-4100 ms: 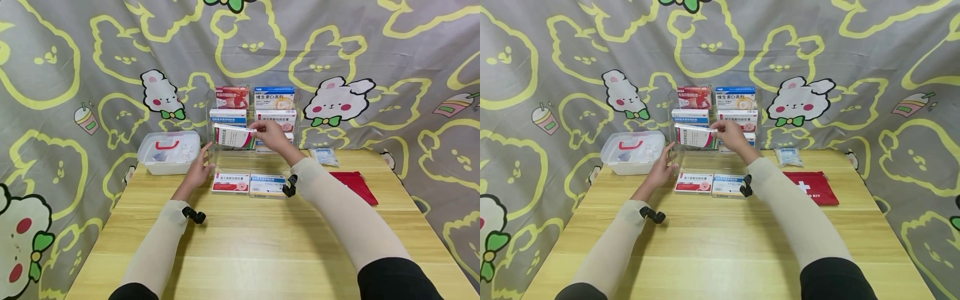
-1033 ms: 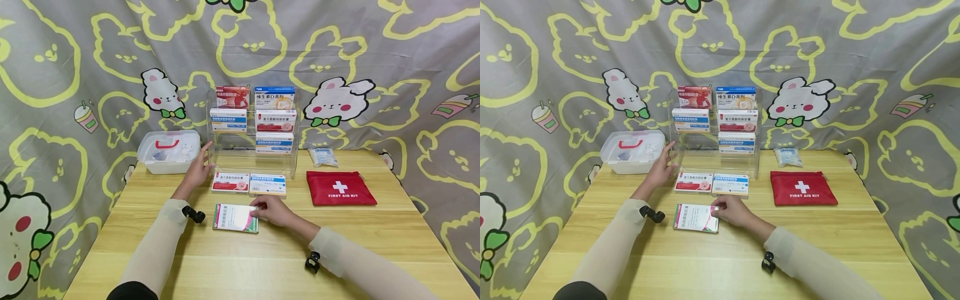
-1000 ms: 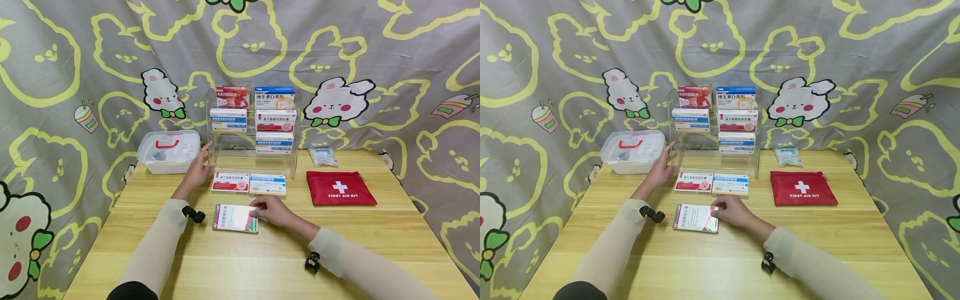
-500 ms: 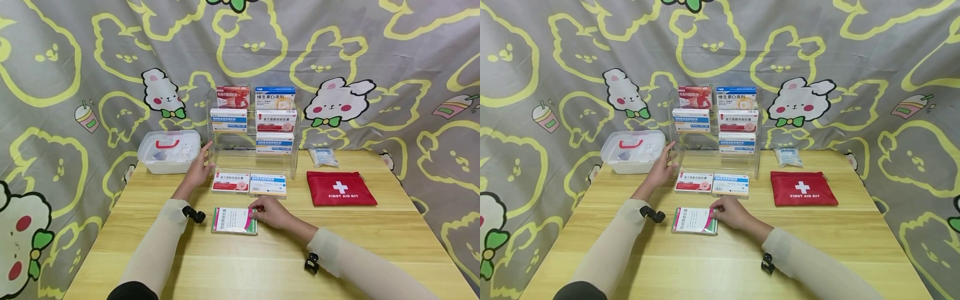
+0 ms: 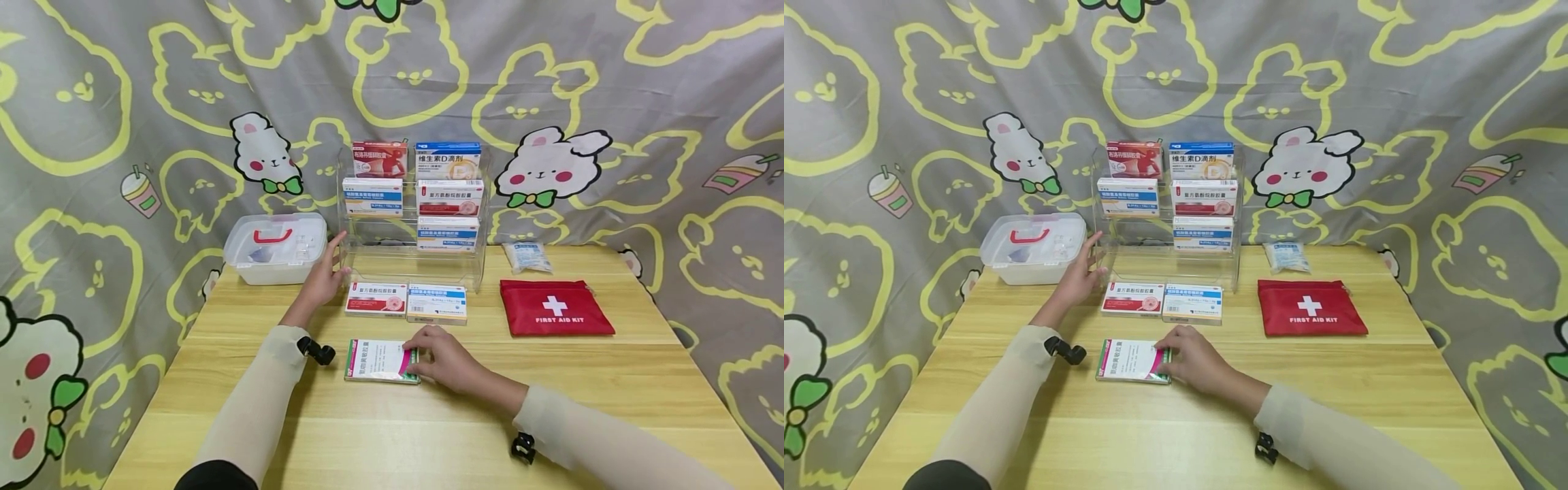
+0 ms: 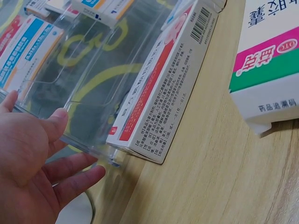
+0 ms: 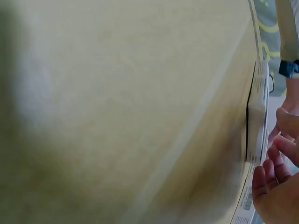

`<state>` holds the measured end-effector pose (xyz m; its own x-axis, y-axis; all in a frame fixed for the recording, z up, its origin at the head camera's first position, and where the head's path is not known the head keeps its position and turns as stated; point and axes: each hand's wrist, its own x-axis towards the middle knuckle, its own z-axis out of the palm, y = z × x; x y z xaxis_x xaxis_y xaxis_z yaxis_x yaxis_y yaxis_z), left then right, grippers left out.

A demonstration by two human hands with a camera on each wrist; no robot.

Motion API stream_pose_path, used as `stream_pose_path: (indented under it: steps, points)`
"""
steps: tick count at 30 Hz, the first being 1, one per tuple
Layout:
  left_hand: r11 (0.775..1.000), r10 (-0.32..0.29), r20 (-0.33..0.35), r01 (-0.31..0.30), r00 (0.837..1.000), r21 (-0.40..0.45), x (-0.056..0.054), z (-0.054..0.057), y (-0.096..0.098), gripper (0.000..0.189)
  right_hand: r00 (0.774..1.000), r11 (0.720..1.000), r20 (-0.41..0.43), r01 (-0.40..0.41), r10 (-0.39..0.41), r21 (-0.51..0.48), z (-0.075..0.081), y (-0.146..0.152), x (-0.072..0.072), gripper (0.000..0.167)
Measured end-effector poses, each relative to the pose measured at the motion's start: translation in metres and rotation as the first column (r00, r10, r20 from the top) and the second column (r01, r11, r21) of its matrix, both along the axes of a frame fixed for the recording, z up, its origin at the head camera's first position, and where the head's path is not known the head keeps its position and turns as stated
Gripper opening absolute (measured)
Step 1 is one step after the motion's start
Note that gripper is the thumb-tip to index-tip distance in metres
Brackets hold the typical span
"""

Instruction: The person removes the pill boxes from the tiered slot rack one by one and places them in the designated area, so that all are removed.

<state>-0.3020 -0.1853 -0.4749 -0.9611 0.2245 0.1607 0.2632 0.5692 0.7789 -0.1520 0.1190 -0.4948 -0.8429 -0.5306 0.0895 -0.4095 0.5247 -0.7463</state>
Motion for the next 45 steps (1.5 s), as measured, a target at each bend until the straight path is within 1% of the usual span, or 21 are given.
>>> stream_pose_path:
  steps: [5, 12, 18, 27, 37, 45]
  points:
    - [1.000, -0.003, -0.001, 0.003, 1.000, 0.008, 0.000, 0.000, 0.000, 0.085, 0.999, 0.998, -0.015, -0.031, 0.032, 0.050, -0.001, -0.001, 0.006, 0.036]
    - [1.000, 0.004, 0.004, -0.004, 1.000, -0.003, 0.000, 0.000, 0.000, 0.086, 0.999, 0.994, -0.013, -0.047, 0.048, 0.103, -0.001, -0.002, 0.006, 0.040]
    - [1.000, 0.000, 0.002, 0.000, 1.000, -0.005, 0.000, 0.001, 0.001, 0.087, 0.998, 0.992, -0.037, -0.038, 0.043, 0.121, -0.003, -0.004, 0.000, 0.040]
    - [1.000, -0.001, 0.000, 0.001, 1.000, 0.000, 0.000, 0.001, 0.001, 0.088, 0.999, 0.994, -0.026, -0.025, 0.028, 0.110, 0.000, -0.013, -0.010, 0.041]
    - [1.000, -0.003, 0.001, 0.003, 1.000, 0.003, -0.001, -0.001, 0.000, 0.087, 0.998, 0.994, -0.061, -0.027, 0.034, 0.107, -0.003, -0.021, -0.024, 0.041]
    - [1.000, -0.002, -0.001, 0.002, 1.000, -0.005, -0.001, -0.001, -0.001, 0.088, 0.998, 0.994, -0.063, -0.011, 0.018, 0.105, -0.002, -0.026, -0.030, 0.044]
